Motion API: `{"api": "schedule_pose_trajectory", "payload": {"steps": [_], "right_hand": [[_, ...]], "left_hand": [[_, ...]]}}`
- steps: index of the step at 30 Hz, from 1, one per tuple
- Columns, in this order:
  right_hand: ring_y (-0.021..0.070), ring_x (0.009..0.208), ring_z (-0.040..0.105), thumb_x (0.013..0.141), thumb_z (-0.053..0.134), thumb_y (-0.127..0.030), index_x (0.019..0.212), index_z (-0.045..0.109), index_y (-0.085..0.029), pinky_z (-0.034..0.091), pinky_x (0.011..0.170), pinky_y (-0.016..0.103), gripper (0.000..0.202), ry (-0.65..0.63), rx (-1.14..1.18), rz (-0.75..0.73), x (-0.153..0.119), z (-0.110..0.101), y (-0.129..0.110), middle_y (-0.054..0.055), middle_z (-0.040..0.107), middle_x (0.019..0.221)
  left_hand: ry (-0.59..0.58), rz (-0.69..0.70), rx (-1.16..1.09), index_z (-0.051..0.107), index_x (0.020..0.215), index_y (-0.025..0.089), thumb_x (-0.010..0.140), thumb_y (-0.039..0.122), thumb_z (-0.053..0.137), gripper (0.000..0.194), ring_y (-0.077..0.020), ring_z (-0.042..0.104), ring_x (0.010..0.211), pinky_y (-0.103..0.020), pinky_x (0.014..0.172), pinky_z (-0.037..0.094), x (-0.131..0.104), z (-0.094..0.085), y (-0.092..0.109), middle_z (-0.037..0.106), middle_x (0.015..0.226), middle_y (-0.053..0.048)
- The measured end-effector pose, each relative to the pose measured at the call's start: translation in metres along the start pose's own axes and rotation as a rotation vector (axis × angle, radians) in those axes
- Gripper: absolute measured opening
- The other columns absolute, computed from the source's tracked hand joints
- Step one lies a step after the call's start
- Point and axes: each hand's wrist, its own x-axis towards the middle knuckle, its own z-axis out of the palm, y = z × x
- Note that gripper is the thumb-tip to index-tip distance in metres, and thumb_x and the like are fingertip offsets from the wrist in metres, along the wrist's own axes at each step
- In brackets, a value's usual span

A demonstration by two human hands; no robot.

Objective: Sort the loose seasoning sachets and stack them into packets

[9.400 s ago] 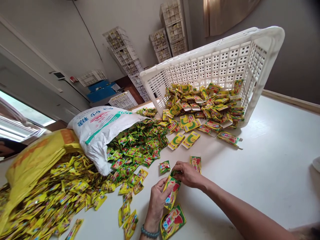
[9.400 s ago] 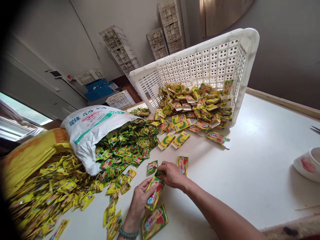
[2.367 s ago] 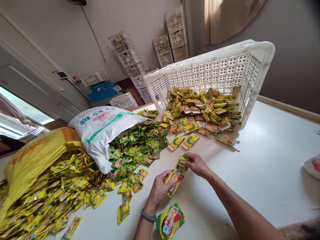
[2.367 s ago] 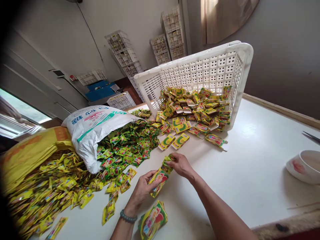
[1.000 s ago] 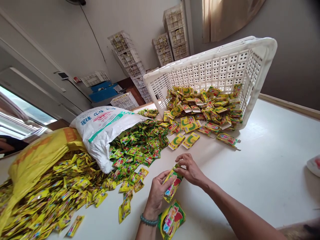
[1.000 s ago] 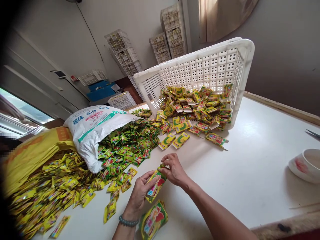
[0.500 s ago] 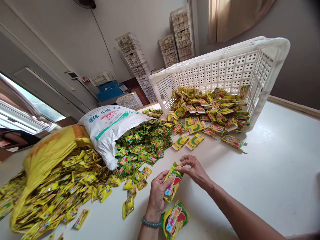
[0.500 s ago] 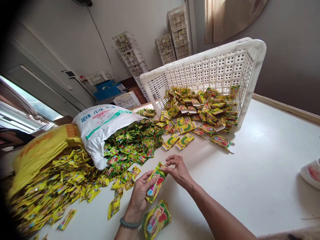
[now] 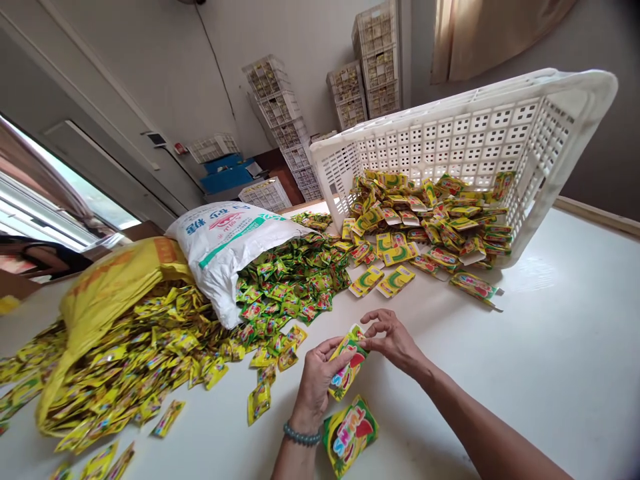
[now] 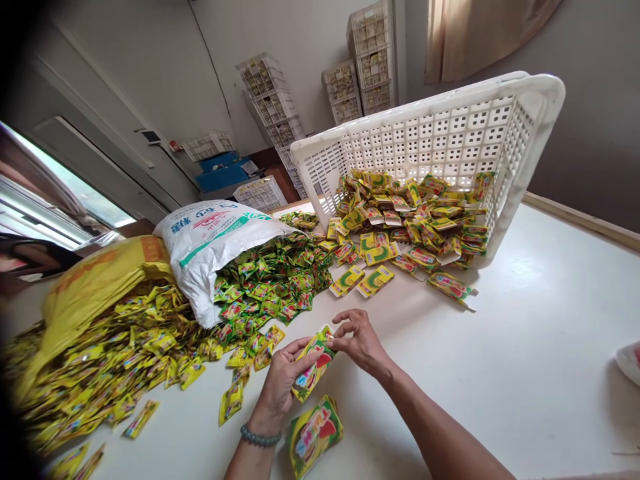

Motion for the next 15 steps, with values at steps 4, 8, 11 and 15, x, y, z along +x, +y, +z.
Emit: {"api": "schedule_pose_trajectory", "payload": {"steps": [4, 8, 11, 15], "right_hand": [[0.0300, 0.118, 0.043, 0.077, 0.065, -0.055, 0.065, 0.074, -0.022, 0.031, 0.100, 0.043, 0.036, -0.096, 0.052, 0.056, -0.003, 0.000, -0.010, 0.007, 0.063, 0.114], [0.0316, 0.123, 0.039, 0.077, 0.063, -0.058, 0.070, 0.077, -0.021, 0.031, 0.103, 0.044, 0.040, -0.157, 0.037, 0.038, -0.006, 0.002, -0.017, 0.009, 0.060, 0.121], [0.0310, 0.124, 0.037, 0.082, 0.057, -0.059, 0.071, 0.076, -0.022, 0.030, 0.104, 0.046, 0.043, -0.146, 0.002, 0.014, -0.008, 0.006, -0.017, 0.009, 0.058, 0.125], [0.0284, 0.126, 0.034, 0.086, 0.053, -0.057, 0.078, 0.076, -0.025, 0.026, 0.108, 0.047, 0.040, -0.151, -0.061, -0.082, -0.012, 0.015, -0.016, 0.006, 0.057, 0.128]], "left_hand": [[0.031, 0.015, -0.017, 0.072, 0.090, 0.012, 0.051, 0.024, 0.088, 0.044, -0.0163, 0.068, 0.063, -0.025, 0.063, 0.053, -0.001, 0.002, 0.002, 0.076, 0.078, -0.006], [0.023, 0.002, -0.012, 0.071, 0.089, 0.012, 0.050, 0.024, 0.089, 0.044, -0.0161, 0.068, 0.062, -0.025, 0.063, 0.053, -0.003, 0.000, 0.004, 0.076, 0.075, -0.005], [0.020, 0.004, -0.016, 0.071, 0.089, 0.012, 0.051, 0.023, 0.088, 0.044, -0.0170, 0.068, 0.065, -0.026, 0.064, 0.054, -0.003, -0.002, 0.004, 0.076, 0.078, -0.006], [0.000, 0.034, -0.036, 0.071, 0.089, 0.013, 0.052, 0.021, 0.086, 0.040, -0.0158, 0.067, 0.064, -0.024, 0.063, 0.052, -0.001, 0.000, 0.002, 0.076, 0.077, -0.005]]}}
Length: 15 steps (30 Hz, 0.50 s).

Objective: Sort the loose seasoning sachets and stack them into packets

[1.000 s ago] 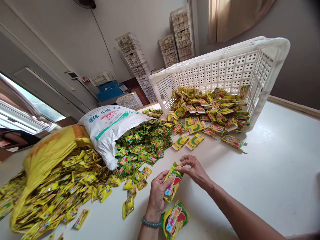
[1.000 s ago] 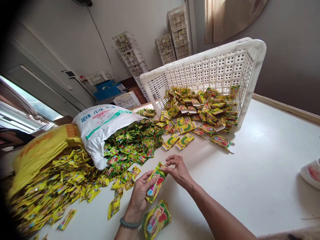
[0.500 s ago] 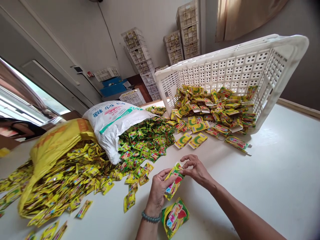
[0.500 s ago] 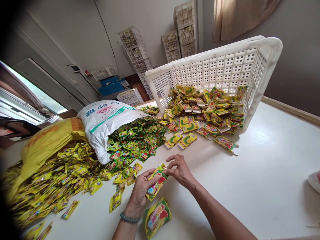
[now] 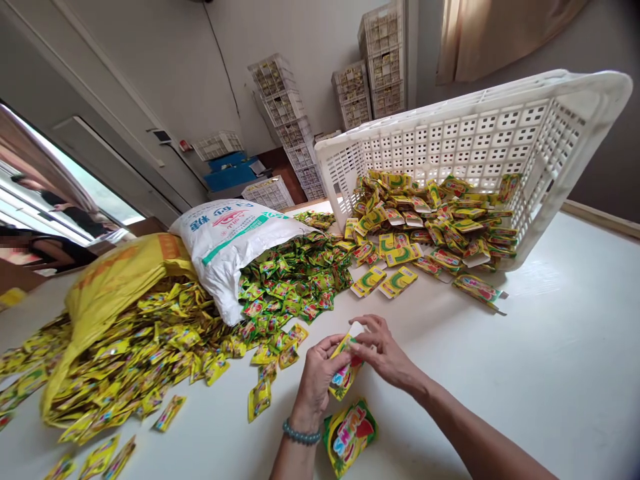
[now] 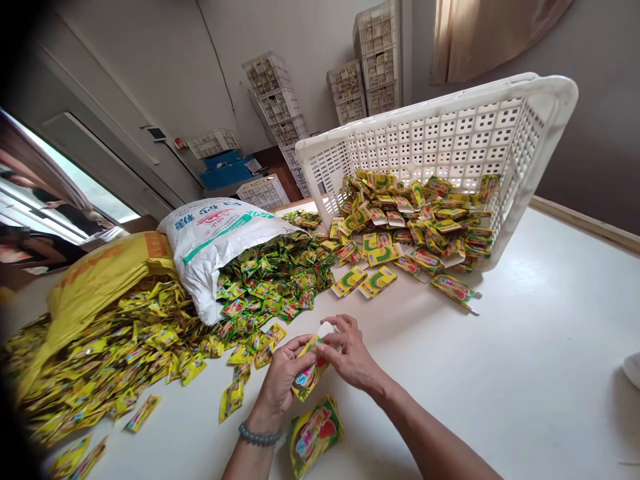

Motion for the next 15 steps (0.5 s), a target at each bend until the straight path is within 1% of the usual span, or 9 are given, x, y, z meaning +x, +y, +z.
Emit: {"api": "schedule_pose_trajectory", "payload": {"steps": [3, 4, 6, 7, 8, 9, 11, 13, 15], "right_hand": [[0.0277, 0.127, 0.034, 0.088, 0.051, -0.056, 0.075, 0.075, -0.026, 0.027, 0.108, 0.047, 0.040, -0.013, 0.011, -0.001, 0.000, 0.004, 0.001, 0.005, 0.057, 0.127], [0.0274, 0.126, 0.035, 0.088, 0.052, -0.055, 0.079, 0.075, -0.026, 0.028, 0.108, 0.046, 0.038, 0.022, 0.028, 0.008, 0.000, 0.004, 0.002, 0.006, 0.058, 0.126], [0.0265, 0.122, 0.040, 0.085, 0.057, -0.053, 0.095, 0.072, -0.027, 0.033, 0.104, 0.044, 0.032, 0.155, 0.071, 0.014, 0.001, 0.004, 0.005, 0.007, 0.059, 0.122], [0.0257, 0.118, 0.045, 0.083, 0.061, -0.051, 0.103, 0.069, -0.027, 0.037, 0.100, 0.042, 0.033, 0.211, 0.104, 0.010, 0.001, 0.004, 0.007, 0.007, 0.060, 0.120], [0.0248, 0.112, 0.049, 0.081, 0.063, -0.050, 0.108, 0.067, -0.026, 0.041, 0.094, 0.039, 0.036, 0.234, 0.149, 0.004, 0.002, 0.004, 0.008, 0.007, 0.061, 0.116], [0.0236, 0.105, 0.054, 0.079, 0.066, -0.050, 0.109, 0.065, -0.025, 0.044, 0.087, 0.036, 0.039, 0.221, 0.200, 0.002, 0.002, 0.006, 0.010, 0.007, 0.063, 0.112], [0.0212, 0.091, 0.058, 0.077, 0.068, -0.049, 0.105, 0.066, -0.022, 0.046, 0.076, 0.032, 0.039, 0.138, 0.318, 0.011, 0.004, 0.010, 0.012, 0.006, 0.065, 0.104], [0.0195, 0.084, 0.058, 0.075, 0.070, -0.048, 0.100, 0.068, -0.021, 0.046, 0.073, 0.031, 0.037, 0.070, 0.437, 0.039, 0.004, 0.015, 0.014, 0.005, 0.066, 0.096], [0.0178, 0.080, 0.058, 0.075, 0.071, -0.048, 0.091, 0.068, -0.020, 0.045, 0.072, 0.030, 0.033, 0.041, 0.511, 0.065, 0.005, 0.017, 0.016, 0.003, 0.064, 0.087]], "left_hand": [[0.009, 0.034, -0.037, 0.072, 0.090, 0.013, 0.053, 0.020, 0.085, 0.040, -0.0159, 0.068, 0.066, -0.024, 0.065, 0.052, 0.001, 0.003, -0.004, 0.075, 0.078, -0.005], [0.033, 0.051, -0.057, 0.071, 0.091, 0.013, 0.054, 0.020, 0.085, 0.040, -0.0162, 0.068, 0.068, -0.024, 0.066, 0.052, 0.002, 0.004, -0.004, 0.075, 0.079, -0.005], [0.102, 0.088, -0.099, 0.070, 0.092, 0.013, 0.055, 0.022, 0.085, 0.041, -0.0167, 0.069, 0.070, -0.024, 0.068, 0.052, 0.004, 0.007, -0.005, 0.075, 0.080, -0.005], [0.135, 0.106, -0.117, 0.070, 0.093, 0.013, 0.055, 0.022, 0.084, 0.042, -0.0171, 0.069, 0.071, -0.025, 0.068, 0.052, 0.005, 0.008, -0.005, 0.075, 0.080, -0.005], [0.163, 0.123, -0.129, 0.069, 0.095, 0.013, 0.056, 0.023, 0.084, 0.042, -0.0178, 0.070, 0.072, -0.025, 0.069, 0.052, 0.006, 0.009, -0.005, 0.075, 0.081, -0.005], [0.183, 0.141, -0.136, 0.067, 0.097, 0.013, 0.058, 0.025, 0.083, 0.044, -0.0185, 0.070, 0.073, -0.026, 0.070, 0.053, 0.006, 0.009, -0.005, 0.074, 0.083, -0.006], [0.194, 0.181, -0.117, 0.062, 0.107, 0.015, 0.063, 0.029, 0.081, 0.050, -0.0198, 0.070, 0.079, -0.027, 0.072, 0.053, 0.006, 0.009, -0.006, 0.073, 0.090, -0.007], [0.181, 0.235, -0.035, 0.053, 0.120, 0.019, 0.070, 0.033, 0.076, 0.057, -0.0193, 0.069, 0.084, -0.028, 0.074, 0.052, 0.004, 0.006, -0.007, 0.072, 0.096, -0.006], [0.129, 0.274, 0.131, 0.044, 0.128, 0.024, 0.077, 0.035, 0.071, 0.058, -0.0177, 0.068, 0.083, -0.027, 0.074, 0.052, 0.000, 0.000, -0.010, 0.071, 0.100, -0.005]]}}
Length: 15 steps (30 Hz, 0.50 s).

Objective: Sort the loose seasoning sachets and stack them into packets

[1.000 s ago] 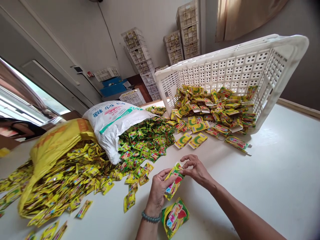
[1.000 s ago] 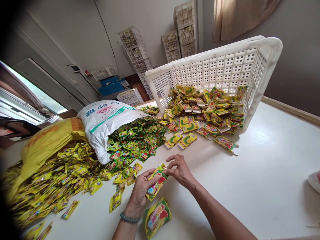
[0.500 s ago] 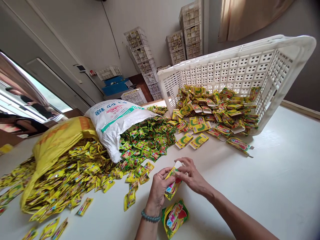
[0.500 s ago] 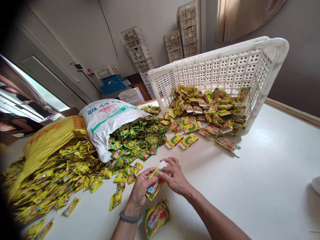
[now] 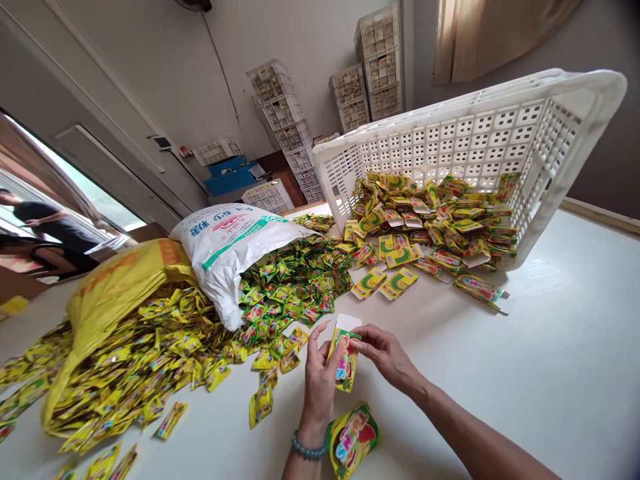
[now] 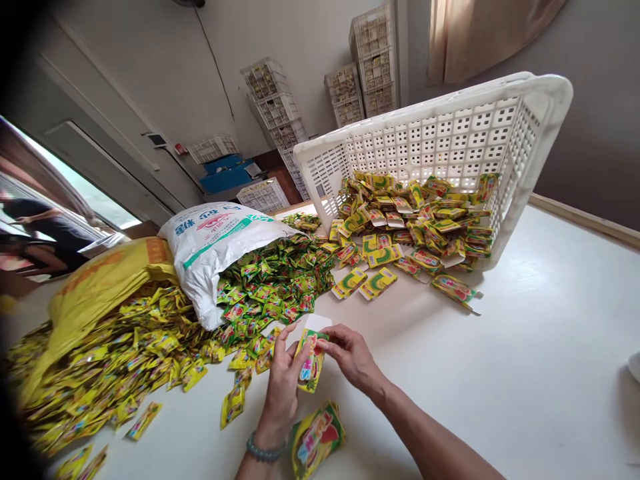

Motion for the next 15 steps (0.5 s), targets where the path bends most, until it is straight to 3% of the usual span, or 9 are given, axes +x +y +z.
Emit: {"api": "schedule_pose_trajectory", "payload": {"steps": [5, 9, 11, 13, 15], "right_hand": [[0.0130, 0.064, 0.049, 0.076, 0.069, -0.048, 0.069, 0.060, -0.018, 0.039, 0.060, 0.026, 0.033, -0.024, -0.086, -0.006, 0.001, -0.006, 0.005, -0.001, 0.055, 0.067], [0.0140, 0.067, 0.052, 0.074, 0.072, -0.046, 0.101, 0.062, -0.020, 0.042, 0.061, 0.025, 0.039, -0.001, -0.101, 0.003, 0.000, -0.007, 0.004, -0.001, 0.060, 0.076], [0.0152, 0.068, 0.055, 0.077, 0.069, -0.046, 0.108, 0.064, -0.020, 0.043, 0.062, 0.026, 0.041, -0.013, -0.227, -0.010, -0.002, -0.005, 0.000, 0.001, 0.065, 0.080], [0.0169, 0.072, 0.058, 0.084, 0.061, -0.048, 0.098, 0.072, -0.019, 0.044, 0.066, 0.027, 0.034, -0.043, -0.344, -0.052, -0.005, -0.001, -0.005, 0.004, 0.070, 0.082], [0.0185, 0.078, 0.061, 0.089, 0.053, -0.050, 0.087, 0.075, -0.019, 0.045, 0.070, 0.028, 0.039, -0.077, -0.346, -0.082, -0.008, 0.003, -0.010, 0.006, 0.072, 0.085]], "left_hand": [[-0.175, 0.046, 0.278, 0.049, 0.116, 0.023, 0.081, 0.036, 0.066, 0.040, -0.0165, 0.065, 0.074, -0.026, 0.069, 0.050, -0.006, -0.013, -0.007, 0.070, 0.093, -0.004], [-0.219, -0.014, 0.181, 0.049, 0.112, 0.023, 0.078, 0.034, 0.068, 0.040, -0.0164, 0.064, 0.072, -0.025, 0.066, 0.049, -0.008, -0.013, -0.011, 0.069, 0.085, -0.002], [-0.165, -0.035, 0.083, 0.045, 0.115, 0.024, 0.077, 0.032, 0.070, 0.046, -0.0155, 0.063, 0.068, -0.025, 0.065, 0.049, -0.009, -0.013, -0.012, 0.067, 0.078, 0.001], [-0.059, -0.024, 0.013, 0.043, 0.113, 0.024, 0.075, 0.031, 0.072, 0.049, -0.0144, 0.063, 0.065, -0.024, 0.063, 0.047, -0.010, -0.014, -0.013, 0.064, 0.071, 0.004], [0.033, -0.005, -0.009, 0.044, 0.108, 0.023, 0.072, 0.031, 0.074, 0.048, -0.0142, 0.063, 0.064, -0.023, 0.064, 0.047, -0.010, -0.015, -0.013, 0.064, 0.068, 0.004]]}}
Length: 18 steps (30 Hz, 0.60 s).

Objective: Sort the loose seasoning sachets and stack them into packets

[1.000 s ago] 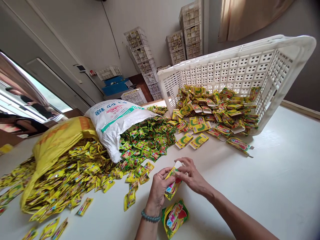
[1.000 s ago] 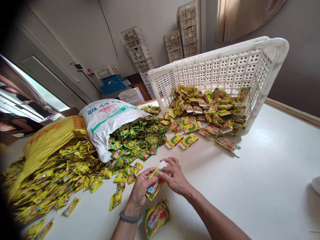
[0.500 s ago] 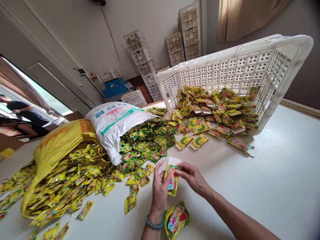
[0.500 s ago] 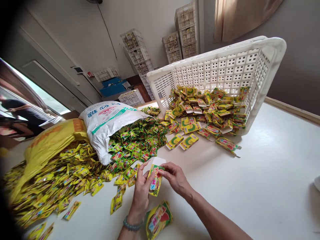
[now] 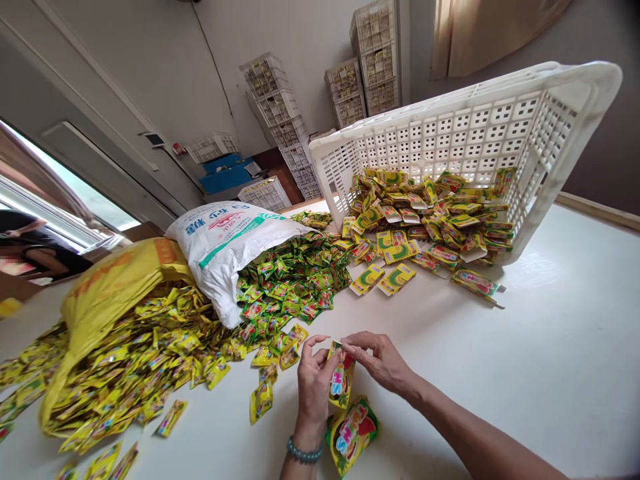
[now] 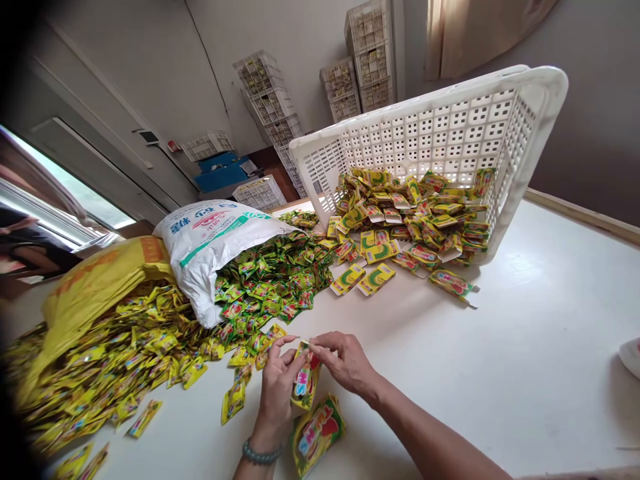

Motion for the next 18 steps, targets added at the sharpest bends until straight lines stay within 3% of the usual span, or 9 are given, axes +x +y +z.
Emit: {"api": "schedule_pose_trajectory", "payload": {"steps": [2, 7, 12, 18], "right_hand": [[0.0190, 0.077, 0.062, 0.087, 0.053, -0.054, 0.079, 0.076, -0.018, 0.046, 0.071, 0.028, 0.043, -0.006, 0.073, 0.031, 0.000, 0.001, -0.003, 0.006, 0.073, 0.081], [0.0180, 0.066, 0.060, 0.068, 0.074, -0.052, 0.080, 0.078, -0.017, 0.047, 0.064, 0.029, 0.037, 0.047, 0.244, 0.210, 0.003, 0.000, -0.002, 0.005, 0.073, 0.072], [0.0167, 0.062, 0.059, 0.064, 0.077, -0.050, 0.078, 0.078, -0.016, 0.046, 0.065, 0.030, 0.037, 0.090, 0.397, 0.299, 0.005, -0.003, -0.001, 0.004, 0.073, 0.070], [0.0186, 0.070, 0.062, 0.064, 0.078, -0.043, 0.080, 0.079, -0.016, 0.046, 0.074, 0.032, 0.031, -0.086, 0.403, 0.314, 0.003, -0.016, -0.003, 0.005, 0.074, 0.075]], "left_hand": [[0.039, 0.010, 0.018, 0.045, 0.105, 0.022, 0.070, 0.031, 0.076, 0.047, -0.0145, 0.063, 0.065, -0.024, 0.065, 0.048, 0.000, -0.001, 0.000, 0.066, 0.069, 0.003], [0.026, -0.011, 0.062, 0.051, 0.103, 0.020, 0.070, 0.033, 0.076, 0.044, -0.0157, 0.065, 0.068, -0.024, 0.065, 0.049, -0.001, 0.006, 0.001, 0.070, 0.074, -0.001], [-0.013, -0.053, 0.068, 0.057, 0.100, 0.018, 0.065, 0.032, 0.079, 0.044, -0.0176, 0.067, 0.069, -0.025, 0.066, 0.051, -0.004, 0.011, 0.011, 0.072, 0.077, -0.003], [-0.002, -0.052, 0.103, 0.059, 0.105, 0.016, 0.066, 0.037, 0.079, 0.048, -0.0156, 0.065, 0.065, -0.023, 0.062, 0.049, -0.008, 0.009, 0.015, 0.071, 0.070, -0.002]]}}
